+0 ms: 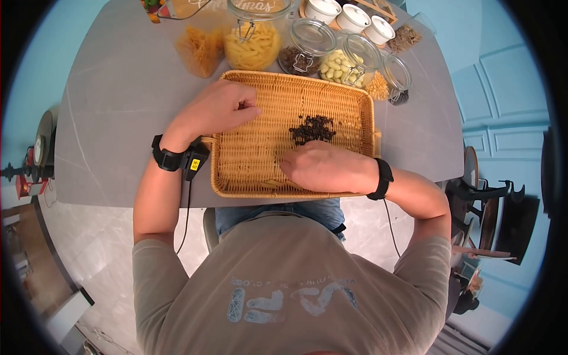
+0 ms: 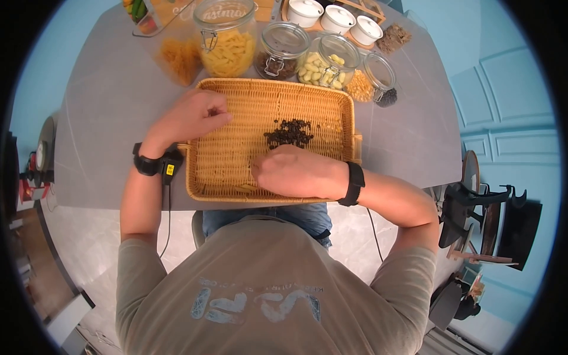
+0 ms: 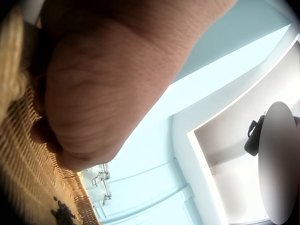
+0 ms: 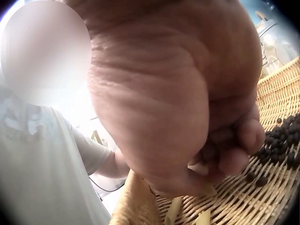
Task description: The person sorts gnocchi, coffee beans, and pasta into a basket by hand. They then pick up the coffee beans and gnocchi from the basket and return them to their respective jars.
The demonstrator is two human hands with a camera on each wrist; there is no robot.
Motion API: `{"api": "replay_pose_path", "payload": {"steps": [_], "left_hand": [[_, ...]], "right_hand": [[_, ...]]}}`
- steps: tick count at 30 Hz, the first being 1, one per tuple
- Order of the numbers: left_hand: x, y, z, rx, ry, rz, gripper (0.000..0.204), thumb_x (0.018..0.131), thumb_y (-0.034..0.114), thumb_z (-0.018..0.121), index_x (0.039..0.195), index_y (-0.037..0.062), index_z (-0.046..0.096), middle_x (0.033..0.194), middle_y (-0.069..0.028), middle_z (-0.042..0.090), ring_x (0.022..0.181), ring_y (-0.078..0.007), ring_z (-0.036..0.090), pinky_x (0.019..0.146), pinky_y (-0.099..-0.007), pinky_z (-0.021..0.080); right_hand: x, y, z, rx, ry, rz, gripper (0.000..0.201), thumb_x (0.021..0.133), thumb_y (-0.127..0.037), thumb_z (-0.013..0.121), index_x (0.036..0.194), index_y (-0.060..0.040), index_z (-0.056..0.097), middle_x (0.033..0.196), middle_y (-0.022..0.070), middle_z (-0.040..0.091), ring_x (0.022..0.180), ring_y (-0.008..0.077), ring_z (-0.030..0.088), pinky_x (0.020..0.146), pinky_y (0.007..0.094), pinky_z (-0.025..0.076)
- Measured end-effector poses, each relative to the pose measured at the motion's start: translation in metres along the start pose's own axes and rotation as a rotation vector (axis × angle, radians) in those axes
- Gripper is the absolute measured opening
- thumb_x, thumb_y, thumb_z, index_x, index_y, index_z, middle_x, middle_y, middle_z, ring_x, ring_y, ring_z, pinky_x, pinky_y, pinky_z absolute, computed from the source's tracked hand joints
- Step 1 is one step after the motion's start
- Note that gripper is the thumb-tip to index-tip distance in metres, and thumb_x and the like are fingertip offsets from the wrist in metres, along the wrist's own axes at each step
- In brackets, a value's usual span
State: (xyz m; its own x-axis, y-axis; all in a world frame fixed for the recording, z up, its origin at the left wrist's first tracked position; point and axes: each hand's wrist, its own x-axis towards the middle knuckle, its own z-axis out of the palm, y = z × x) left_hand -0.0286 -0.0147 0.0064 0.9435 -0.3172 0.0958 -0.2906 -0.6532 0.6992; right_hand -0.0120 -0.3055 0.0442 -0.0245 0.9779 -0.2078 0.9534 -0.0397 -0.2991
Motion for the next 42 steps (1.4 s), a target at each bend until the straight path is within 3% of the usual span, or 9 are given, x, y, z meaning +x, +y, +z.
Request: {"api": "replay_pose_path", "payload": {"steps": [5,27,30,31,32,34,36,39,42], "left_hand": [[0.0,-0.003,0.001,-0.002,0.014,0.015,0.03,0.097,0.027,0.079,0.088,0.0016,0.066,0.078,-0.0151,0.068,0.072,-0.0347,0.063,0.067,-0.0459,0.049],[-0.002,-0.003,0.0,0.101,-0.006,0.006,0.026,0.096,0.027,0.079,0.091,0.0035,0.068,0.081,-0.0146,0.07,0.073,-0.0342,0.066,0.067,-0.0446,0.051],[-0.003,-0.006,0.0,0.102,-0.002,0.011,0.026,0.096,0.027,0.079,0.09,0.0035,0.068,0.08,-0.0146,0.069,0.072,-0.0343,0.065,0.066,-0.0448,0.051],[-0.003,-0.006,0.0,0.099,0.0,0.017,0.026,0.096,0.026,0.079,0.09,0.0035,0.068,0.08,-0.0147,0.069,0.072,-0.0342,0.065,0.066,-0.0447,0.05],[-0.002,-0.006,0.0,0.097,0.0,0.023,0.026,0.096,0.026,0.079,0.09,0.0035,0.068,0.08,-0.0147,0.069,0.072,-0.0342,0.065,0.066,-0.0446,0.05],[-0.002,-0.003,-0.001,0.082,-0.001,0.022,0.03,0.096,0.028,0.077,0.086,0.0024,0.065,0.079,-0.0172,0.068,0.075,-0.0396,0.065,0.067,-0.0483,0.049],[-0.002,-0.001,-0.003,0.072,0.003,0.032,0.032,0.096,0.029,0.075,0.084,0.0017,0.064,0.078,-0.0187,0.067,0.077,-0.0425,0.065,0.068,-0.0502,0.048],[-0.003,-0.003,-0.002,0.056,0.014,0.055,0.032,0.096,0.027,0.075,0.083,0.001,0.063,0.079,-0.0193,0.068,0.076,-0.0428,0.064,0.068,-0.0499,0.048],[-0.002,-0.007,0.002,0.024,0.011,0.063,0.031,0.096,0.025,0.076,0.084,0.0007,0.063,0.08,-0.0193,0.068,0.075,-0.0416,0.065,0.068,-0.049,0.049]], "right_hand": [[0.005,0.002,0.004,0.209,-0.195,0.09,0.018,0.092,-0.01,0.067,0.089,0.0072,0.069,0.09,0.0233,0.07,0.087,0.0442,0.072,0.078,0.0506,0.059],[0.013,-0.007,-0.001,0.088,-0.147,0.129,0.019,0.09,-0.01,0.069,0.08,0.0049,0.074,0.074,0.0234,0.072,0.075,0.0423,0.076,0.068,0.0496,0.061],[0.027,0.006,-0.043,0.086,-0.192,0.27,0.018,0.094,-0.012,0.068,0.087,0.0029,0.074,0.076,0.0223,0.072,0.076,0.0426,0.075,0.069,0.0508,0.06],[0.033,0.014,-0.057,0.082,-0.054,0.375,0.018,0.097,-0.016,0.069,0.093,-0.0002,0.074,0.08,0.022,0.072,0.078,0.0437,0.074,0.071,0.0524,0.059],[0.032,0.03,-0.069,0.051,0.22,0.29,0.02,0.1,-0.02,0.07,0.094,-0.0017,0.073,0.08,0.0215,0.071,0.074,0.0404,0.071,0.067,0.0485,0.056],[0.042,0.042,-0.119,0.079,0.487,0.309,0.023,0.101,-0.023,0.074,0.095,-0.0008,0.072,0.074,0.0189,0.065,0.066,0.0333,0.065,0.062,0.043,0.052],[0.054,0.055,-0.158,0.084,0.656,0.355,0.027,0.1,-0.025,0.069,0.092,0.0009,0.071,0.077,0.0241,0.067,0.071,0.046,0.067,0.067,0.0508,0.053],[0.08,0.1,-0.181,-0.088,0.736,0.287,0.027,0.099,-0.025,0.07,0.092,0.0006,0.071,0.074,0.0233,0.066,0.07,0.0451,0.066,0.066,0.0494,0.052],[0.091,0.097,-0.201,-0.063,0.615,0.36,0.03,0.1,-0.021,0.071,0.109,0.0077,0.069,0.101,0.0321,0.073,0.094,0.0453,0.072,0.083,0.0525,0.056]]}}
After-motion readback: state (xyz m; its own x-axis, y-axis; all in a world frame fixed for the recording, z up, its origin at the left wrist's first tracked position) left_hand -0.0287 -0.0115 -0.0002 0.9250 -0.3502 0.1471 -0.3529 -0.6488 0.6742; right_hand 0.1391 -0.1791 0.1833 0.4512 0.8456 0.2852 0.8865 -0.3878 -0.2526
